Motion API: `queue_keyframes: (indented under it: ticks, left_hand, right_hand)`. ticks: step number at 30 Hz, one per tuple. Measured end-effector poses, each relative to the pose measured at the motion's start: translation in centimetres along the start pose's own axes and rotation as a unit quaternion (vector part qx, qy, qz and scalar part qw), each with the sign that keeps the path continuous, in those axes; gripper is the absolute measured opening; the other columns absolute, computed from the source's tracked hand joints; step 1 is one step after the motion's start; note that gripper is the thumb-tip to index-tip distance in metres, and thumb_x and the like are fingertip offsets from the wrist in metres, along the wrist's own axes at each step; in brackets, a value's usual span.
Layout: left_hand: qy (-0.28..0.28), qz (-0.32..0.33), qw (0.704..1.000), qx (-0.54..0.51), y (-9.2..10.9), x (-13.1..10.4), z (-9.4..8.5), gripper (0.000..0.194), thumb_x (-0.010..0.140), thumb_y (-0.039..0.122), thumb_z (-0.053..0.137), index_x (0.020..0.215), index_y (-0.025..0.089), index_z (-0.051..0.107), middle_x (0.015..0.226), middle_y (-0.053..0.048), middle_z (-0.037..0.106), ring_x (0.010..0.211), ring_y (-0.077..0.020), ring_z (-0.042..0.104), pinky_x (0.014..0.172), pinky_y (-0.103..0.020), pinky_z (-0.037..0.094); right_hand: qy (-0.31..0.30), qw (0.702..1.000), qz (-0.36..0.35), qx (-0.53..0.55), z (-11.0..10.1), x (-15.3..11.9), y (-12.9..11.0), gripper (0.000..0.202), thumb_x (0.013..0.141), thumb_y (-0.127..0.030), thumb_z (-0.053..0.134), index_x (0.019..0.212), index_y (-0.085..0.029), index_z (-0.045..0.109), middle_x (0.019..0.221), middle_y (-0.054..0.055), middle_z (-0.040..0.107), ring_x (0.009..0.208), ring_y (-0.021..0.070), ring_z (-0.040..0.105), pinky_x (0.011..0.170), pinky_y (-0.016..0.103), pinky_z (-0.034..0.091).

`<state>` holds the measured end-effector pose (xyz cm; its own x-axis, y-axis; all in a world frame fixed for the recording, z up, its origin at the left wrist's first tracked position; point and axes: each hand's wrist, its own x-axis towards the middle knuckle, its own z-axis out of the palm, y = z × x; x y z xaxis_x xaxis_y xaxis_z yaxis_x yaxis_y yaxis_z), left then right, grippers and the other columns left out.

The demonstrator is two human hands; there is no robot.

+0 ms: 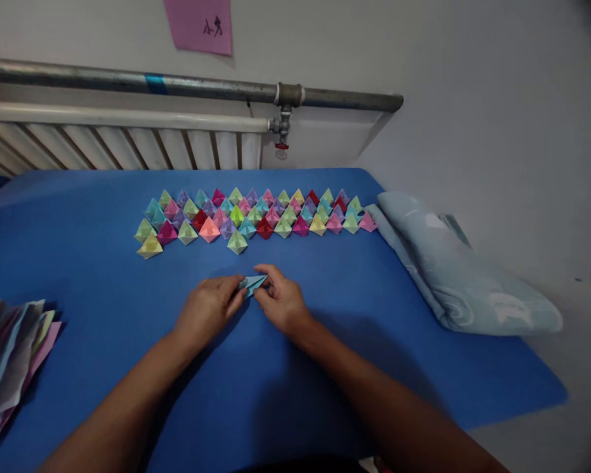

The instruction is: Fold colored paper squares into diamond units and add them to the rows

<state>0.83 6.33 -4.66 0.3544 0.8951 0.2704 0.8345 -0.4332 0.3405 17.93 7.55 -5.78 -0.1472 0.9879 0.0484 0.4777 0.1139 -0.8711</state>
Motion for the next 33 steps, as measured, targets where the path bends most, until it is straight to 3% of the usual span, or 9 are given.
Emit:
queue_keyframes:
  ticks: [5,10,14,18,22,24,27,33]
  left_hand:
    - [-0.012,-0.030,0.993,0.109,2.2,0.1,-0.1,0.022,0.090,0.020,0.050,0.106,0.014,0.065,0.083,-0.010,0.070,0.073,-0.0248,0.065,0.066,-0.034,0.048]
    - [-0.021,-0.063,0.991,0.118,2.7,0.6,0.1,0.018,0.090,0.020,0.051,0.101,0.015,0.064,0.086,-0.010,0.070,0.074,-0.0244,0.065,0.066,-0.033,0.047]
    - [-0.002,-0.072,0.995,0.075,2.2,0.6,0.2,0.018,0.091,0.020,0.048,0.092,0.015,0.065,0.082,-0.009,0.068,0.074,-0.0239,0.063,0.066,-0.033,0.046]
    - [0.082,-0.097,0.988,-0.094,1.5,0.4,-0.3,0.018,0.088,0.023,0.048,0.085,0.018,0.064,0.076,-0.004,0.066,0.070,-0.0181,0.060,0.066,-0.028,0.044]
    - [0.098,-0.173,0.924,-0.327,1.0,0.3,-0.7,0.024,0.084,0.035,0.051,0.069,0.019,0.059,0.058,0.004,0.052,0.055,-0.0117,0.048,0.054,-0.022,0.037]
    - [0.092,-0.202,0.887,-0.404,0.9,0.3,-0.7,0.024,0.082,0.038,0.055,0.069,0.019,0.061,0.058,0.004,0.051,0.057,-0.0118,0.048,0.056,-0.022,0.037]
    - [0.075,-0.227,0.849,-0.472,0.9,0.3,-0.5,0.021,0.076,0.039,0.063,0.071,0.019,0.066,0.061,0.003,0.055,0.061,-0.0122,0.050,0.060,-0.023,0.040]
    - [0.024,-0.263,0.782,-0.564,1.4,0.7,-0.8,0.023,0.065,0.036,0.077,0.079,0.018,0.073,0.072,-0.001,0.067,0.066,-0.0139,0.058,0.064,-0.024,0.045]
  right_hand:
    - [0.015,1.000,-0.017,-0.016,0.1,-0.1,-0.4,0.043,0.077,-0.016,0.053,0.119,-0.023,0.061,0.071,-0.003,0.061,0.058,0.0121,0.052,0.050,0.020,0.038]
    - [0.027,0.997,-0.065,-0.035,0.1,-0.7,-1.0,0.042,0.077,-0.015,0.052,0.118,-0.023,0.061,0.070,-0.002,0.062,0.060,0.0130,0.053,0.054,0.021,0.040]
    - [0.033,0.993,-0.115,-0.027,0.0,-1.4,-1.6,0.040,0.081,-0.016,0.049,0.119,-0.023,0.060,0.078,-0.001,0.065,0.059,0.0118,0.054,0.058,0.022,0.043]
    - [0.045,0.991,-0.111,0.064,-0.4,-1.4,-1.8,0.038,0.083,-0.023,0.054,0.121,-0.022,0.056,0.080,-0.001,0.064,0.054,0.0091,0.051,0.055,0.021,0.043]
    - [0.092,0.981,-0.059,0.159,-1.0,-0.7,-1.6,0.026,0.083,-0.031,0.057,0.106,-0.020,0.061,0.085,0.002,0.063,0.070,0.0121,0.059,0.061,0.023,0.047]
    - [0.065,0.976,-0.016,0.206,-1.3,-0.5,-1.7,0.023,0.083,-0.035,0.056,0.099,-0.020,0.062,0.078,0.001,0.061,0.065,0.0118,0.057,0.057,0.022,0.046]
    - [0.006,0.967,0.030,0.255,-1.5,-0.7,-2.0,0.022,0.082,-0.037,0.055,0.095,-0.020,0.062,0.065,-0.003,0.055,0.050,0.0091,0.048,0.046,0.021,0.037]
    - [-0.030,0.962,0.026,0.270,-1.4,-1.3,-2.8,0.013,0.078,-0.032,0.056,0.083,-0.021,0.061,0.066,-0.004,0.055,0.053,0.0087,0.048,0.047,0.021,0.035]
